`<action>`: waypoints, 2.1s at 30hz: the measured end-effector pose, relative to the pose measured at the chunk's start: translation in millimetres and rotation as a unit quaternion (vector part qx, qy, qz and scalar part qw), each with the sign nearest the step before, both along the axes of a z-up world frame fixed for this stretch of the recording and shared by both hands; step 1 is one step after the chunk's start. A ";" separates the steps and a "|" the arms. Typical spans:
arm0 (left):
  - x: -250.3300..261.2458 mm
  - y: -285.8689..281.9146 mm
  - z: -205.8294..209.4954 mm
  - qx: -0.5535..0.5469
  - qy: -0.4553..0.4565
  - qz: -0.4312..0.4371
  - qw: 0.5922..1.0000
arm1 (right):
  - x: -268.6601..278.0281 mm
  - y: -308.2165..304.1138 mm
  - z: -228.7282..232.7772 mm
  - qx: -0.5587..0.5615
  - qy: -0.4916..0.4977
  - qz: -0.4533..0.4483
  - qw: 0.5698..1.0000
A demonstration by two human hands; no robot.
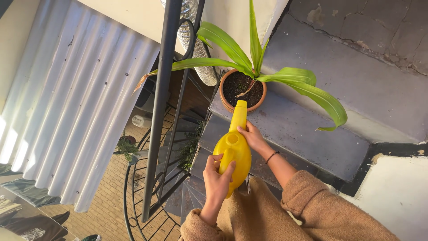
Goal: The person waters several potted plants and planters across a balcony area using a yellow watering can, including plants on a spiral staircase and others lined up along a wall. The person refills the watering can from a faucet at a laundry sink before continuing to water a final row of plants.
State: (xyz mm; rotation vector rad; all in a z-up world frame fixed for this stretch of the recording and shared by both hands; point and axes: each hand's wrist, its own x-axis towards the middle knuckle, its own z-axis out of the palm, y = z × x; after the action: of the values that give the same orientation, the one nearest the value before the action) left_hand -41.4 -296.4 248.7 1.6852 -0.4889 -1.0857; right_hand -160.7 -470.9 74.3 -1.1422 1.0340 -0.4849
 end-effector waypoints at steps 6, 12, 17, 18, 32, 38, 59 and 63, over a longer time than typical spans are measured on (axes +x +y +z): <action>3.5 -11.5 2.4 0.010 0.013 -0.013 1.000 | 3.0 -10.3 -13.9 0.007 -0.010 0.000 1.000; 10.5 -21.8 5.6 0.028 0.005 -0.030 0.999 | 8.9 -15.6 -9.3 0.026 0.037 0.007 0.999; 11.1 -26.4 1.2 0.020 0.009 -0.029 0.999 | 8.8 -19.5 -11.4 0.036 0.038 0.010 0.999; 11.3 -27.9 1.9 0.019 0.008 -0.032 0.999 | 8.3 -21.2 -12.5 0.042 0.037 0.010 0.998; 19.8 -51.4 3.5 0.012 0.015 -0.053 0.998 | 9.3 -41.2 -34.6 0.071 0.059 0.010 0.996; 23.8 -64.5 0.1 0.017 0.019 -0.042 0.999 | 12.7 -50.8 -49.2 0.068 0.057 0.008 0.996; 60.3 -81.5 -21.2 0.054 -0.144 -0.048 0.987 | 51.8 -54.6 -27.5 0.097 0.052 -0.001 0.994; 66.4 -83.9 -15.3 0.066 -0.139 -0.050 0.987 | 58.3 -54.7 -50.4 0.072 0.047 0.012 0.996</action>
State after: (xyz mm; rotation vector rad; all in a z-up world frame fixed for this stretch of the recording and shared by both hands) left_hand 24.9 -380.3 233.4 1.9594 -0.6989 -0.9748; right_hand -102.4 -525.5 23.8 -1.0555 1.1174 -0.3351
